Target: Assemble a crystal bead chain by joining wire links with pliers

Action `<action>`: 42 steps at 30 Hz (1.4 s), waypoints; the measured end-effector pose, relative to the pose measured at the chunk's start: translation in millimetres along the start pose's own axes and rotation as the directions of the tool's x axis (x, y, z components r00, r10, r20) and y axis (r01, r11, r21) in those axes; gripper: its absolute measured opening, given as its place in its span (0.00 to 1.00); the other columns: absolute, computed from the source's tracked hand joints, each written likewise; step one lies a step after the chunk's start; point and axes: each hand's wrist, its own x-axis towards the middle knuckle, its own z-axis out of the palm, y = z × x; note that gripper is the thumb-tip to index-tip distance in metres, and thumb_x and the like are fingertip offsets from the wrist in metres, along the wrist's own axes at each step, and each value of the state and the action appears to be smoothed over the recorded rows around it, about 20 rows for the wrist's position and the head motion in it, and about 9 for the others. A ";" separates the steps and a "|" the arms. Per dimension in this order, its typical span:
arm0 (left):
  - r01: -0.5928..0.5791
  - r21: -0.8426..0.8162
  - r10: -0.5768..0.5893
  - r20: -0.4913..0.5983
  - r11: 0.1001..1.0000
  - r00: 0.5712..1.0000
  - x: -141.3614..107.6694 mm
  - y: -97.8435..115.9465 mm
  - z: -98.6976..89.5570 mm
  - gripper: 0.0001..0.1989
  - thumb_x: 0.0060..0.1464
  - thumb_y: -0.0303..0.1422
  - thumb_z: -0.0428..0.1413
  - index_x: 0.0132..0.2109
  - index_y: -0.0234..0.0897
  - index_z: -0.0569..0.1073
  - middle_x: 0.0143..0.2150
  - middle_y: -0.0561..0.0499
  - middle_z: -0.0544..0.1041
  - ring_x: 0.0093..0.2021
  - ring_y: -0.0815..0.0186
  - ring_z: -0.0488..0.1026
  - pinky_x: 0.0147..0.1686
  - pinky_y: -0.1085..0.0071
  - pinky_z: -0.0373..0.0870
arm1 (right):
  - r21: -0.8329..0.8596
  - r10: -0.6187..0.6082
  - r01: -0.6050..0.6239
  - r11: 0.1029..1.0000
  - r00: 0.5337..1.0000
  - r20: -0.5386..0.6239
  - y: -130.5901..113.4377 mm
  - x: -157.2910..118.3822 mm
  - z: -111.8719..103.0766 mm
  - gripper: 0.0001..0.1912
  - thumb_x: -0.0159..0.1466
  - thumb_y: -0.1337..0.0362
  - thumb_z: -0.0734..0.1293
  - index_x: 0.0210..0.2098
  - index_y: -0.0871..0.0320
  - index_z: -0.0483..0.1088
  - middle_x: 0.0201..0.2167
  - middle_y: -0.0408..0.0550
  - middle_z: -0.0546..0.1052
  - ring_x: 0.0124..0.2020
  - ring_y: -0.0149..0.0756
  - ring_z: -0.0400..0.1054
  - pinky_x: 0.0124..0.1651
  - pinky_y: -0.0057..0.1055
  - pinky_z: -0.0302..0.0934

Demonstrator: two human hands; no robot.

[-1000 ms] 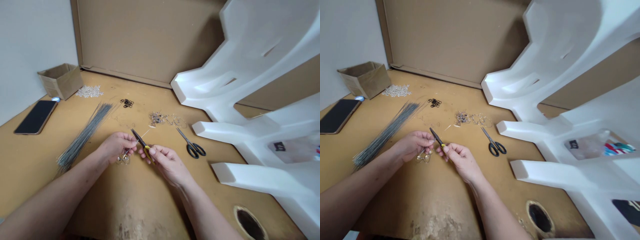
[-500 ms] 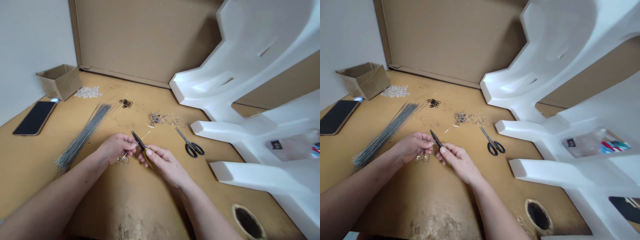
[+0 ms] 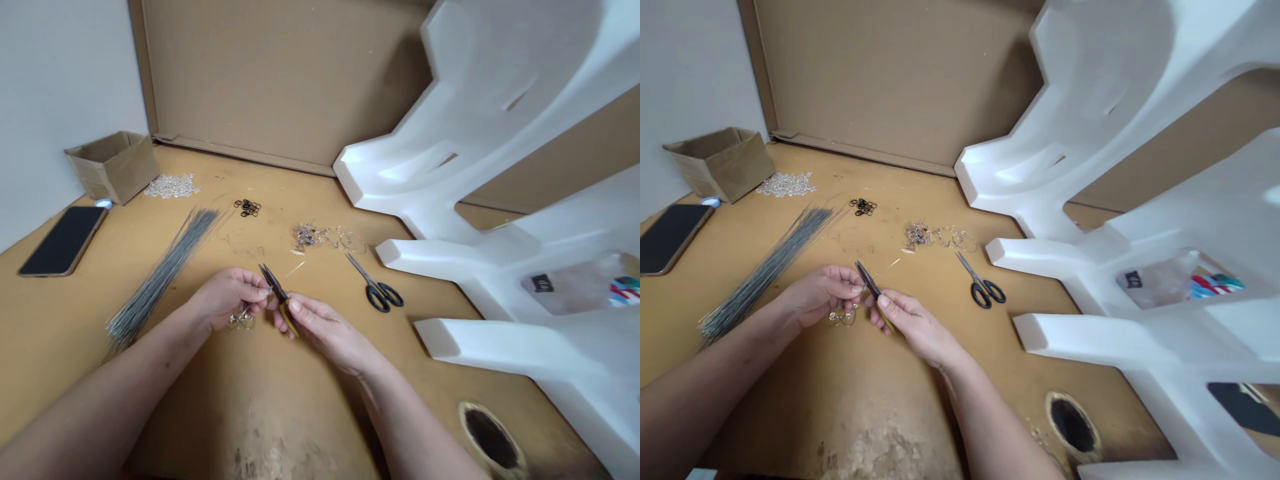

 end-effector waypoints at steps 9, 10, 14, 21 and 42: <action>0.019 0.006 -0.018 -0.061 1.000 0.998 -0.1 -1.0 2.4 0.04 0.34 0.21 0.56 0.20 0.31 0.67 0.14 0.54 0.67 0.14 0.76 0.62 0.19 0.78 0.56 | -0.222 0.002 -0.029 0.974 0.993 -0.122 -3.1 2.2 6.7 0.18 0.59 0.51 0.56 0.26 0.60 0.62 0.21 0.41 0.61 0.22 0.26 0.53 0.26 0.26 0.49; 0.017 0.006 -0.016 -0.064 1.000 0.998 0.0 -1.1 2.5 0.05 0.34 0.21 0.56 0.20 0.31 0.67 0.14 0.54 0.67 0.14 0.76 0.61 0.19 0.78 0.56 | -0.256 -0.003 -0.035 0.966 0.990 -0.143 -3.8 2.2 8.2 0.19 0.60 0.50 0.55 0.25 0.60 0.62 0.20 0.40 0.60 0.21 0.26 0.52 0.25 0.26 0.48; 0.009 0.003 -0.009 -0.075 1.000 0.997 0.1 -0.9 3.4 0.05 0.35 0.21 0.55 0.20 0.31 0.67 0.14 0.54 0.67 0.14 0.76 0.61 0.19 0.78 0.56 | -0.376 -0.050 -0.032 0.926 0.977 -0.207 -3.1 2.6 13.2 0.21 0.61 0.50 0.51 0.25 0.59 0.61 0.18 0.39 0.58 0.18 0.26 0.49 0.22 0.26 0.46; -0.011 0.015 0.013 -0.134 1.000 0.991 1.6 -5.6 5.0 0.04 0.36 0.23 0.55 0.20 0.32 0.66 0.14 0.54 0.67 0.14 0.76 0.61 0.18 0.78 0.55 | -0.668 -0.228 -0.023 0.744 0.931 -0.285 0.3 6.0 18.7 0.19 0.63 0.56 0.48 0.20 0.57 0.55 0.16 0.39 0.57 0.18 0.27 0.52 0.24 0.26 0.49; -0.138 0.131 0.166 -0.237 0.982 0.957 4.6 -12.6 8.4 0.03 0.34 0.26 0.54 0.19 0.33 0.66 0.13 0.55 0.66 0.13 0.76 0.60 0.16 0.78 0.55 | -0.957 -0.425 -0.200 0.211 0.863 -0.274 6.1 12.5 20.6 0.16 0.62 0.61 0.50 0.26 0.60 0.63 0.23 0.51 0.70 0.25 0.35 0.63 0.27 0.27 0.52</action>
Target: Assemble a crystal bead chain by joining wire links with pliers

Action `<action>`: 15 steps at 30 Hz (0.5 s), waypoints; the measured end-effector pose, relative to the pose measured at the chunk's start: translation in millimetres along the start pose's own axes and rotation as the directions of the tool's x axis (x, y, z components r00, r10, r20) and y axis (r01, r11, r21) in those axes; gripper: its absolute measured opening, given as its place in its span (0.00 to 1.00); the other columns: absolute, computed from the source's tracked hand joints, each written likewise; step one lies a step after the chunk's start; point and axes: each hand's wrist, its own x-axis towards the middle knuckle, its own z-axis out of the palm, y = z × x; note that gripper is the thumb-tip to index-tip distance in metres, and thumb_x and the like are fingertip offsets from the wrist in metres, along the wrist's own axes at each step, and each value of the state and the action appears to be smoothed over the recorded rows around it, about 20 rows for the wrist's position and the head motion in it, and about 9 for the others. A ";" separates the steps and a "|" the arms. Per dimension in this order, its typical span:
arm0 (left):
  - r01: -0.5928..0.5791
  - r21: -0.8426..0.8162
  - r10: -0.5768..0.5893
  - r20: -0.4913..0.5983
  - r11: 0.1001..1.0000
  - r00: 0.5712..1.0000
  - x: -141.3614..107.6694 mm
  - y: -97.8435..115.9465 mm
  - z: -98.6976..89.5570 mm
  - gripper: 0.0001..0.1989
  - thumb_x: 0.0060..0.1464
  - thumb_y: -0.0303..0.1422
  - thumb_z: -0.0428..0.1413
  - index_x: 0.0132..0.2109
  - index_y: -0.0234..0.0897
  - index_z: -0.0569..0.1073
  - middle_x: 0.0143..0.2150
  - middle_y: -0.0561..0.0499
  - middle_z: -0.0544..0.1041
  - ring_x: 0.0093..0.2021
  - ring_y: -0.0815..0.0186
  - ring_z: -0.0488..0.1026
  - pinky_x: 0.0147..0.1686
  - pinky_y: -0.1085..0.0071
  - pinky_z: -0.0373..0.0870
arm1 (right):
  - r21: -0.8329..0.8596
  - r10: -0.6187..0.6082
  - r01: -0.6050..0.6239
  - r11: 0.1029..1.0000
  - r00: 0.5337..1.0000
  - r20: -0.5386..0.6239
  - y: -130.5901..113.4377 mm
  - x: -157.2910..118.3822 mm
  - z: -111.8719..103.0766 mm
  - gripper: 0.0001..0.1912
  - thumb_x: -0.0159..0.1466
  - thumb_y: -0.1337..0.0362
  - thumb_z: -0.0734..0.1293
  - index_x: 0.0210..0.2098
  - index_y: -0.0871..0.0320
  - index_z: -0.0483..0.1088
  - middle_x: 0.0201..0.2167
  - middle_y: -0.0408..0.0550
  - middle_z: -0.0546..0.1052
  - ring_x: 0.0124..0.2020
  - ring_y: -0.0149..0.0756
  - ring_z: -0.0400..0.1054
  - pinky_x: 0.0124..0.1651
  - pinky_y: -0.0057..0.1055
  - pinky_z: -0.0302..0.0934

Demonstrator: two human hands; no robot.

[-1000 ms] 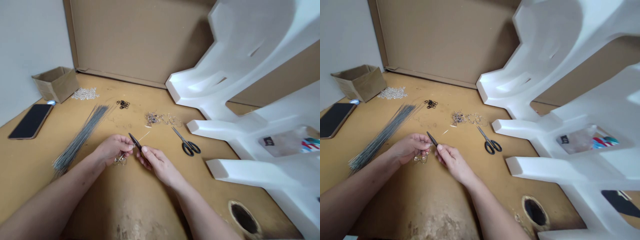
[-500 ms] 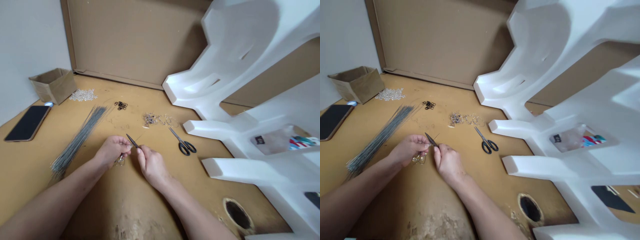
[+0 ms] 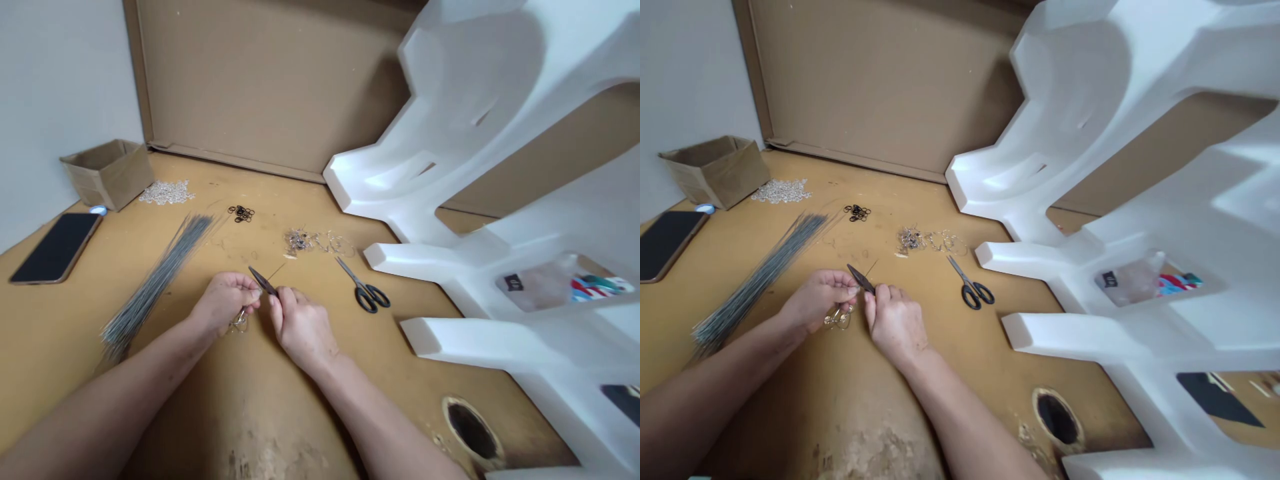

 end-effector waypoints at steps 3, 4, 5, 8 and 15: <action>-0.067 0.026 0.066 0.038 0.997 0.997 0.1 -0.2 -2.3 0.03 0.33 0.27 0.55 0.19 0.34 0.66 0.14 0.55 0.67 0.14 0.76 0.60 0.17 0.77 0.56 | 0.100 0.003 -0.005 0.995 1.000 0.016 -2.0 -2.6 -4.3 0.17 0.63 0.61 0.49 0.25 0.60 0.62 0.21 0.49 0.69 0.23 0.33 0.62 0.26 0.26 0.52; -0.108 0.041 0.105 0.064 0.993 0.992 -0.2 0.0 -3.4 0.03 0.33 0.27 0.55 0.20 0.34 0.66 0.14 0.55 0.67 0.15 0.76 0.60 0.17 0.77 0.57 | 0.192 0.004 -0.012 0.981 0.999 0.043 -2.5 -3.8 -7.2 0.18 0.63 0.61 0.48 0.24 0.59 0.61 0.19 0.46 0.67 0.21 0.31 0.61 0.25 0.25 0.52; -0.148 0.056 0.143 0.091 0.987 0.986 -0.6 0.3 -4.3 0.03 0.33 0.27 0.55 0.20 0.34 0.67 0.15 0.56 0.68 0.15 0.76 0.61 0.18 0.77 0.57 | 0.291 0.000 -0.022 0.956 0.997 0.076 -2.8 -4.9 -10.0 0.20 0.64 0.61 0.46 0.23 0.58 0.60 0.17 0.44 0.65 0.19 0.30 0.60 0.24 0.25 0.52; -0.206 0.089 0.194 0.125 0.975 0.973 -2.1 1.7 -5.0 0.02 0.34 0.26 0.54 0.20 0.34 0.67 0.15 0.56 0.68 0.16 0.75 0.61 0.19 0.77 0.58 | 0.464 -0.039 -0.037 0.885 0.987 0.153 -1.9 -5.3 -13.9 0.22 0.65 0.60 0.43 0.23 0.58 0.59 0.15 0.41 0.62 0.17 0.28 0.58 0.23 0.23 0.52; -0.056 0.071 0.057 -0.010 0.996 0.998 -0.1 -0.2 -1.1 0.04 0.35 0.25 0.53 0.18 0.34 0.65 0.13 0.55 0.66 0.14 0.75 0.60 0.17 0.76 0.57 | 0.003 -0.004 0.004 1.000 1.000 0.029 0.2 0.7 -1.2 0.17 0.62 0.60 0.50 0.29 0.61 0.64 0.25 0.54 0.71 0.27 0.37 0.64 0.28 0.29 0.53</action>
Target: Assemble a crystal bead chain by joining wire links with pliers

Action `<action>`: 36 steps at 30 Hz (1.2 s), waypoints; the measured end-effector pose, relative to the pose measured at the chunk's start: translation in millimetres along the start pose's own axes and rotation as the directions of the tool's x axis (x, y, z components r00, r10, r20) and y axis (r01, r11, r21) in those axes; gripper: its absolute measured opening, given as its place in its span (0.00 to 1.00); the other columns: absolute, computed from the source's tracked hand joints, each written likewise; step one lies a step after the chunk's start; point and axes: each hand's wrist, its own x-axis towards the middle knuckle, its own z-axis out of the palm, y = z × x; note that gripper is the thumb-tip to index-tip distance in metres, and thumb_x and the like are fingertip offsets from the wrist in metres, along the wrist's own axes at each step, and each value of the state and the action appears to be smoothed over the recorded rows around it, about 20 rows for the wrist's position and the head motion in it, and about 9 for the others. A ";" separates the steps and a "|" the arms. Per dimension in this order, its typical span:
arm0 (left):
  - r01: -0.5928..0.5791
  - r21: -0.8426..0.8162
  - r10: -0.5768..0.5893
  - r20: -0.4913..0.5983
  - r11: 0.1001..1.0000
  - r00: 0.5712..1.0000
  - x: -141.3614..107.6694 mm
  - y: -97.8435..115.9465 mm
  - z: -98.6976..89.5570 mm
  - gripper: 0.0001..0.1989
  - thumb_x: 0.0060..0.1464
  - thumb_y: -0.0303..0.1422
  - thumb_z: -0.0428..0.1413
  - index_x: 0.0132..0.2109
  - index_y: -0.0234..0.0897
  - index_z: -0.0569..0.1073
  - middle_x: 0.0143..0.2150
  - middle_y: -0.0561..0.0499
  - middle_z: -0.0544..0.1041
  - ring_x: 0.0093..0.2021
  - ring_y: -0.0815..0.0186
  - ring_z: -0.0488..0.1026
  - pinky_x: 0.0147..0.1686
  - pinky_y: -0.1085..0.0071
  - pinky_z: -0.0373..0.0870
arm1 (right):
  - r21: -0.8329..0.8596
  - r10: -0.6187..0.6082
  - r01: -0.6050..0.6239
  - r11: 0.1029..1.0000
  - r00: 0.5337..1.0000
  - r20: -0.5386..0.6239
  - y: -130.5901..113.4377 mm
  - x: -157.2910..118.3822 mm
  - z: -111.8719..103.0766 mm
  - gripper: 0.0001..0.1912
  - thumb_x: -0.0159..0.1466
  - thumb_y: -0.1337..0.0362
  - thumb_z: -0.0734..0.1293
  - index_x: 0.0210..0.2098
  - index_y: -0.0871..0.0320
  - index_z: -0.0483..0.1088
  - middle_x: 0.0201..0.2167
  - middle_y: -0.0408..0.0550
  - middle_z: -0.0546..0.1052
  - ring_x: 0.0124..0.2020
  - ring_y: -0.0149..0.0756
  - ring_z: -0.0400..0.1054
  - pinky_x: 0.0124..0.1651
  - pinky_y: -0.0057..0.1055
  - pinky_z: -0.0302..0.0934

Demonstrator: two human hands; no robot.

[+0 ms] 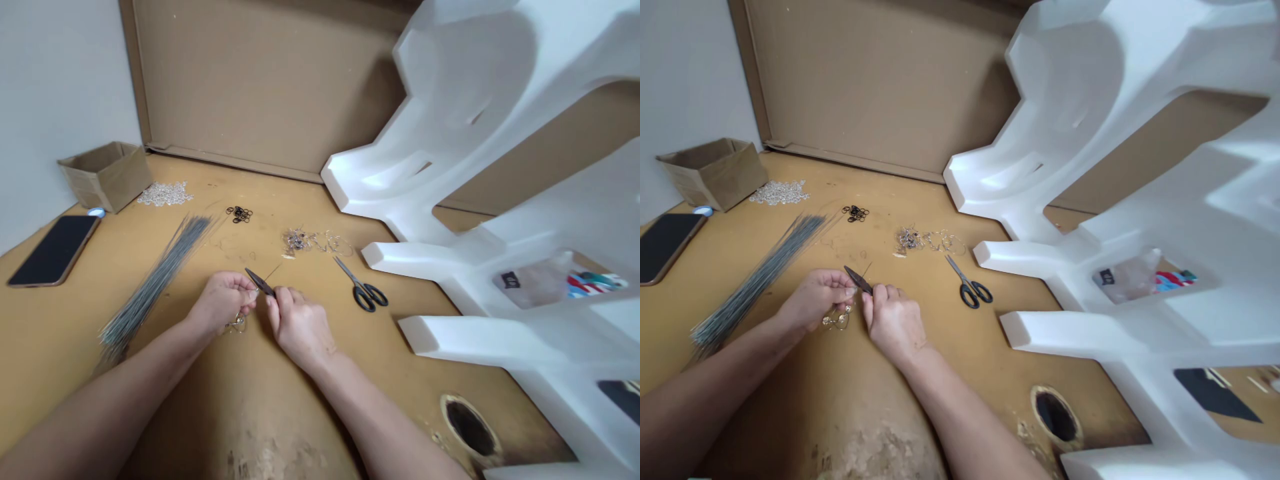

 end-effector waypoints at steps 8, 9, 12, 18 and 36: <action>-0.168 0.078 0.160 0.101 0.983 0.982 -3.2 1.8 -3.6 0.03 0.34 0.24 0.52 0.20 0.34 0.66 0.15 0.56 0.66 0.16 0.75 0.60 0.19 0.77 0.57 | 0.519 -0.039 -0.061 0.852 0.983 0.181 -1.5 -4.2 -10.8 0.23 0.65 0.59 0.42 0.22 0.58 0.58 0.14 0.40 0.61 0.16 0.28 0.56 0.22 0.23 0.51; -0.147 0.075 0.140 0.086 0.986 0.986 -2.9 1.4 -2.9 0.03 0.34 0.23 0.51 0.19 0.34 0.66 0.15 0.56 0.66 0.16 0.75 0.60 0.19 0.77 0.57 | 0.486 -0.039 -0.053 0.872 0.983 0.177 -0.6 -3.0 -9.6 0.23 0.65 0.59 0.42 0.22 0.58 0.59 0.15 0.41 0.61 0.17 0.28 0.56 0.23 0.24 0.51; -0.042 0.042 0.041 0.011 0.998 0.999 -0.1 -1.3 -0.5 0.03 0.33 0.23 0.51 0.18 0.34 0.65 0.13 0.56 0.65 0.15 0.75 0.59 0.18 0.77 0.57 | 0.179 0.000 -0.013 0.984 0.997 0.071 1.3 0.9 -2.4 0.18 0.63 0.60 0.49 0.25 0.59 0.62 0.20 0.47 0.68 0.22 0.32 0.61 0.26 0.26 0.52; -0.143 0.113 0.139 0.040 0.983 0.989 0.0 -2.5 -2.5 0.03 0.34 0.24 0.51 0.18 0.34 0.66 0.13 0.56 0.64 0.16 0.75 0.59 0.18 0.77 0.55 | 0.144 0.020 -0.023 0.989 0.999 0.025 -1.0 -2.6 -1.6 0.19 0.63 0.59 0.48 0.26 0.60 0.64 0.21 0.49 0.69 0.23 0.33 0.62 0.26 0.28 0.52; -0.215 0.136 0.210 0.049 0.967 0.976 -5.3 1.4 -2.9 0.02 0.34 0.26 0.53 0.18 0.34 0.66 0.14 0.56 0.64 0.16 0.75 0.58 0.17 0.78 0.55 | 0.515 -0.023 -0.067 0.854 0.986 0.166 -1.2 -3.8 -6.1 0.25 0.65 0.57 0.42 0.24 0.59 0.62 0.14 0.41 0.63 0.16 0.29 0.58 0.21 0.25 0.51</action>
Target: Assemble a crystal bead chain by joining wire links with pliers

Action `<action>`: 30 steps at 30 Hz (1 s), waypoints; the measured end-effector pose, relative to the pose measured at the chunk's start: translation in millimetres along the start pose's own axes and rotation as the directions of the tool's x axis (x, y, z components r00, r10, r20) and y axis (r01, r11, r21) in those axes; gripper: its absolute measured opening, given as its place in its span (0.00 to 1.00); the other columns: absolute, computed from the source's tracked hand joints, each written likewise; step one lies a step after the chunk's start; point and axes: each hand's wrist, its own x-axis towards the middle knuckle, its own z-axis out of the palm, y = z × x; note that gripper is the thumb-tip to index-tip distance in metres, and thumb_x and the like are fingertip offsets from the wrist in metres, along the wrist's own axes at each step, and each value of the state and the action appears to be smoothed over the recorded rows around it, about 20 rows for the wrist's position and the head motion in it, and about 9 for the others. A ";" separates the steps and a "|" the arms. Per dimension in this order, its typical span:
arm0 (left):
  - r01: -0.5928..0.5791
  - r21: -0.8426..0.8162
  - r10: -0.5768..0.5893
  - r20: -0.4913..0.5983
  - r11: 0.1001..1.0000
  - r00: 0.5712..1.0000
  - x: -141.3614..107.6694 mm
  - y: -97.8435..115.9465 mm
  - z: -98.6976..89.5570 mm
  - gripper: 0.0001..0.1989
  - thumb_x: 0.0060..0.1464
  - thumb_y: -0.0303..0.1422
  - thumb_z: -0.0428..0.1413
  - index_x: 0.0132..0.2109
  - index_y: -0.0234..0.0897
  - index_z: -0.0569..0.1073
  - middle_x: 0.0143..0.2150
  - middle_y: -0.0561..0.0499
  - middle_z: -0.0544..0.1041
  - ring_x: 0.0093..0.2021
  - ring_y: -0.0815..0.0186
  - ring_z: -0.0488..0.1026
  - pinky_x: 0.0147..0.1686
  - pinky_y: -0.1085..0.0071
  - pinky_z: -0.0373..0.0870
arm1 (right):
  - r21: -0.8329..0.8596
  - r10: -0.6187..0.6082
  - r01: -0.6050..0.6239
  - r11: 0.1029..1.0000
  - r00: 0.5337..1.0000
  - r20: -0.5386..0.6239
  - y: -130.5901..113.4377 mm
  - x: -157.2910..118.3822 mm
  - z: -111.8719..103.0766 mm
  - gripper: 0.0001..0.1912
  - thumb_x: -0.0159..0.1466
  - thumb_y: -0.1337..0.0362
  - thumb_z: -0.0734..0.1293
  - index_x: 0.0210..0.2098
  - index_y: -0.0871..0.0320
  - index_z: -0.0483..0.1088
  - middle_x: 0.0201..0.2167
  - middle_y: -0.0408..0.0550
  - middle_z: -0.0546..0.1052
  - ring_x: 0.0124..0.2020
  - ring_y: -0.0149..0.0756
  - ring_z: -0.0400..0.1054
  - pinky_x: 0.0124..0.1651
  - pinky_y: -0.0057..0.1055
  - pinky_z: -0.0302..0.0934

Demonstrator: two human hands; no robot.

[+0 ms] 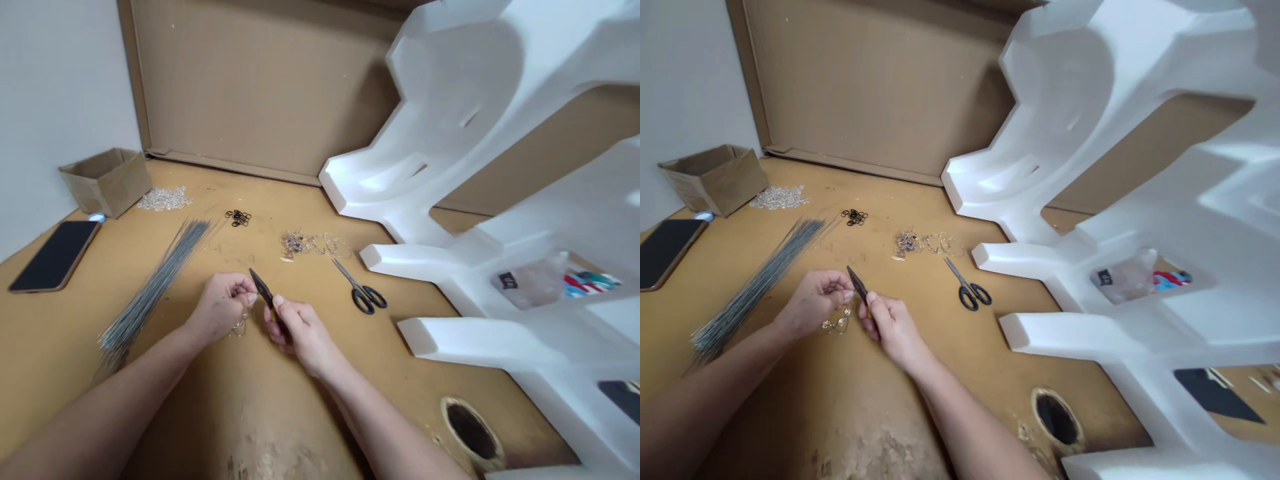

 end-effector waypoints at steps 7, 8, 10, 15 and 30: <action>0.122 -0.113 -0.127 -0.033 0.986 0.991 4.1 -4.1 -2.1 0.05 0.32 0.29 0.57 0.19 0.34 0.67 0.13 0.56 0.66 0.15 0.74 0.60 0.17 0.77 0.56 | -0.532 0.109 -0.213 0.820 0.969 -0.221 14.8 13.4 -6.0 0.15 0.63 0.61 0.51 0.29 0.59 0.64 0.24 0.51 0.72 0.24 0.34 0.65 0.26 0.27 0.52; 0.096 -0.128 -0.105 -0.065 0.987 0.992 5.9 -3.4 -4.4 0.05 0.32 0.30 0.57 0.19 0.34 0.67 0.14 0.55 0.67 0.16 0.75 0.61 0.18 0.77 0.58 | -0.503 0.074 -0.170 0.848 0.976 -0.205 13.1 12.2 -7.4 0.16 0.63 0.61 0.50 0.29 0.58 0.64 0.22 0.49 0.71 0.24 0.33 0.65 0.27 0.27 0.52; 0.015 -0.202 -0.052 -0.178 0.979 0.983 9.8 -0.7 -9.7 0.06 0.33 0.31 0.58 0.22 0.33 0.69 0.17 0.55 0.69 0.18 0.75 0.64 0.23 0.76 0.61 | -0.414 -0.026 -0.014 0.910 0.996 -0.089 7.3 7.7 -9.2 0.17 0.64 0.61 0.48 0.27 0.57 0.62 0.20 0.46 0.69 0.22 0.32 0.63 0.27 0.26 0.52; 0.141 -0.330 -0.193 -0.128 0.933 0.973 15.9 6.0 -18.5 0.09 0.29 0.29 0.62 0.22 0.33 0.68 0.17 0.55 0.70 0.19 0.74 0.66 0.25 0.76 0.62 | -0.237 -0.173 0.197 0.951 0.978 0.119 -4.5 -1.2 -9.8 0.17 0.64 0.61 0.49 0.22 0.57 0.58 0.18 0.42 0.64 0.19 0.28 0.57 0.25 0.25 0.51; 0.339 -0.273 -0.268 0.267 0.901 0.926 10.9 5.0 -19.4 0.11 0.29 0.32 0.63 0.21 0.31 0.69 0.18 0.52 0.72 0.20 0.73 0.67 0.25 0.75 0.62 | -0.093 -0.183 0.227 0.969 0.922 0.341 -0.8 -0.5 -11.4 0.15 0.63 0.63 0.52 0.24 0.59 0.62 0.21 0.42 0.65 0.21 0.27 0.55 0.27 0.25 0.51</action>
